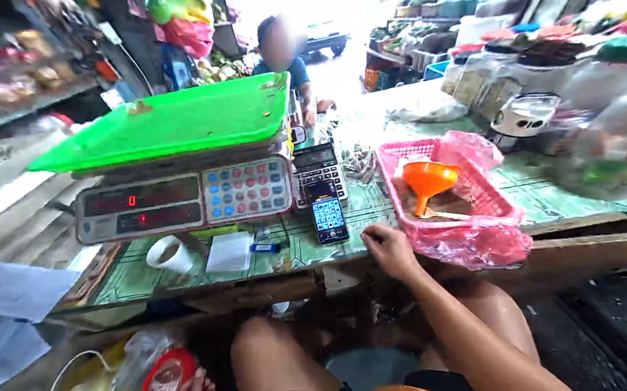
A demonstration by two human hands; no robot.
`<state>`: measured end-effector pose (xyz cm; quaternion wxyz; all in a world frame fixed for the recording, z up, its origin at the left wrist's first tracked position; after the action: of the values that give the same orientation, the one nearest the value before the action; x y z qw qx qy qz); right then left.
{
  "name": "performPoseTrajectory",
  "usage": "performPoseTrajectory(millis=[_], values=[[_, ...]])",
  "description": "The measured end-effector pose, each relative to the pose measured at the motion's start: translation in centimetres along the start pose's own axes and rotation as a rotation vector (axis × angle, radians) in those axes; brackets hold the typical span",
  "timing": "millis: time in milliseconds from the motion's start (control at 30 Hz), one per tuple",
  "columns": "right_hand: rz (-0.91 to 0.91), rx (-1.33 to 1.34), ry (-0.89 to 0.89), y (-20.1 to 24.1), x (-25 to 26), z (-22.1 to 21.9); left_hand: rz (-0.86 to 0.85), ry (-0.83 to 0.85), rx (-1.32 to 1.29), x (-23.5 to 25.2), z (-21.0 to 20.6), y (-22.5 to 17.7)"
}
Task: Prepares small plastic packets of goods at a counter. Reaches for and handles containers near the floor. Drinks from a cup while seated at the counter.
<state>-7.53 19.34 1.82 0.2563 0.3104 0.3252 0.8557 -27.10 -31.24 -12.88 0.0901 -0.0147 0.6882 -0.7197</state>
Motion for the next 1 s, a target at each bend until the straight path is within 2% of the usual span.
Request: performPoseTrajectory(millis=[67, 100, 133, 200, 267, 333, 400, 500, 633, 733, 833, 1000], values=[[0.044, -0.045, -0.047, 0.2, 0.1, 1.4, 0.001, 0.101, 0.013, -1.0, -2.1, -0.1], [0.082, -0.057, -0.027, 0.6, -0.1, 1.2, 0.068, 0.109, 0.057, -2.5, -2.0, 0.2], [0.115, -0.063, 0.012, 0.6, -0.4, 0.9, 0.17, 0.109, 0.105, -3.7, -1.7, 1.6], [0.177, -0.051, 0.066, -0.1, -0.2, 0.6, 0.364, 0.064, 0.138, -4.8, -0.9, 6.9], [0.145, -0.043, 0.093, -0.4, 0.2, 0.0, 0.469, -0.051, 0.107, -5.1, 1.2, 10.8], [0.096, -0.041, 0.089, -0.6, 0.2, 0.0, 0.464, -0.201, 0.047, -5.2, 3.0, 11.6], [0.075, -0.038, 0.084, -0.9, 0.3, -0.3, 0.396, -0.351, -0.014, -4.4, 5.0, 10.4], [0.068, -0.031, 0.07, -1.1, 0.5, -0.7, 0.34, -0.436, -0.035, -1.1, 6.8, 8.1], [0.092, -0.063, 0.055, -0.3, 0.5, -0.8, 0.369, -0.385, -0.019, 2.6, 7.3, 8.3], [0.112, -0.124, 0.076, 1.3, -0.2, -0.9, 0.336, -0.335, -0.046, 2.5, 7.6, 9.6], [0.044, -0.132, 0.034, 0.5, 0.2, -0.6, 0.33, -0.269, -0.036, 2.2, 6.1, 8.7], [0.055, -0.085, 0.003, -0.3, 0.5, -0.9, 0.279, -0.231, 0.074, 2.5, 6.3, 8.4]])
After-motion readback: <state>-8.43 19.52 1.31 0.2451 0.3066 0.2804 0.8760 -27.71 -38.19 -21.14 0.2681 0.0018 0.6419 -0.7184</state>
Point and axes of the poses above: each hand's wrist, its own x-axis towards the middle knuckle, its own z-axis out of the back of the hand, y = z × x, the point moved 7 cm from there along x, towards the middle knuckle, and after that the axes turned 2 degrees about -x, right-handed, at the moved point
